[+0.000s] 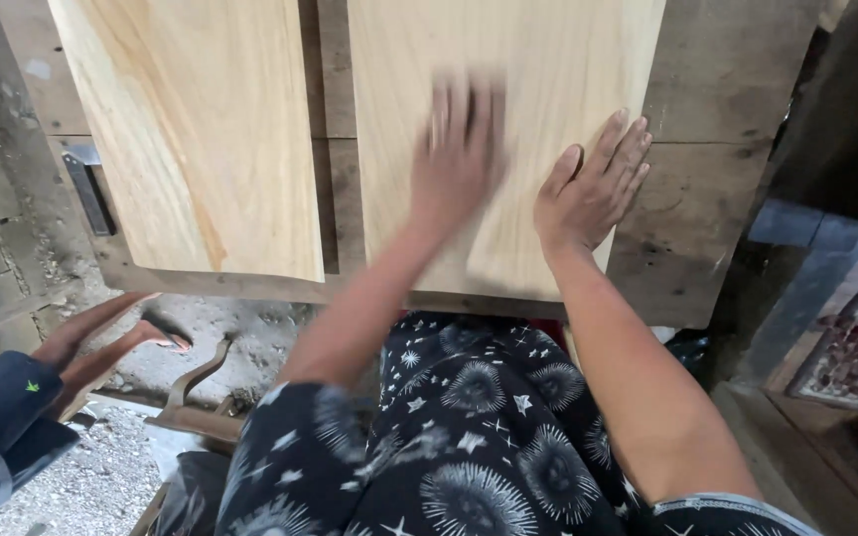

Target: Hand-sanding two wooden boards to smooth the surface using sandpaper.

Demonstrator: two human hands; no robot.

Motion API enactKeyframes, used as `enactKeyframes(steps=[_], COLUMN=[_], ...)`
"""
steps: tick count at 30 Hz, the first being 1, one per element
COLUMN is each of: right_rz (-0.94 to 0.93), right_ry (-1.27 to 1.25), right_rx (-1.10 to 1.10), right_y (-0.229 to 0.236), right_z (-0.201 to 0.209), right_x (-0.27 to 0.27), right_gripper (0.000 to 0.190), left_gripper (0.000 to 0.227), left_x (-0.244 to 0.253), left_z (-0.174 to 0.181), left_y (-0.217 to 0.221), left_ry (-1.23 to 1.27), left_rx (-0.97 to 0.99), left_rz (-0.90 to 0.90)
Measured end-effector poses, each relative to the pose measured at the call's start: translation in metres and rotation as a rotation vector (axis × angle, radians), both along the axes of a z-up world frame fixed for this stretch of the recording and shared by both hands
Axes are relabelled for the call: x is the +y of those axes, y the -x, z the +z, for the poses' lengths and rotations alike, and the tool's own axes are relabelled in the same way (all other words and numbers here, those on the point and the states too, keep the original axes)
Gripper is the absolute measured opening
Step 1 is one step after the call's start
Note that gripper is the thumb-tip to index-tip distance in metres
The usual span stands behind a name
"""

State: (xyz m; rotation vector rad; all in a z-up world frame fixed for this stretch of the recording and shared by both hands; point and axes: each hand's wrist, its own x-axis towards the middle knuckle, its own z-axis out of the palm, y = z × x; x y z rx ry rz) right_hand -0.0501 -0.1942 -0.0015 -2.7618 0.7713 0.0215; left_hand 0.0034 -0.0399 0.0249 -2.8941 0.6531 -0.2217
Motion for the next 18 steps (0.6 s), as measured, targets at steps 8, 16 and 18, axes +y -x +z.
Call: enactKeyframes(steps=[8, 16, 18], right_rz=[0.007, -0.009, -0.004], right_ry=[-0.046, 0.006, -0.014], right_rx=[0.08, 0.015, -0.003], right_y=[0.001, 0.003, 0.003], right_z=[-0.007, -0.004, -0.004], right_x=[-0.004, 0.0, -0.001], right_gripper=[0.062, 0.055, 0.054], left_gripper=[0.068, 0.08, 0.087], left_x=[0.034, 0.036, 0.035], left_z=[0.025, 0.013, 0.002], left_y=[0.149, 0.151, 0.157], left_ry=[0.356, -0.168, -0.021], left_rx=[0.43, 0.762, 0.602], left_rz=[-0.015, -0.139, -0.101])
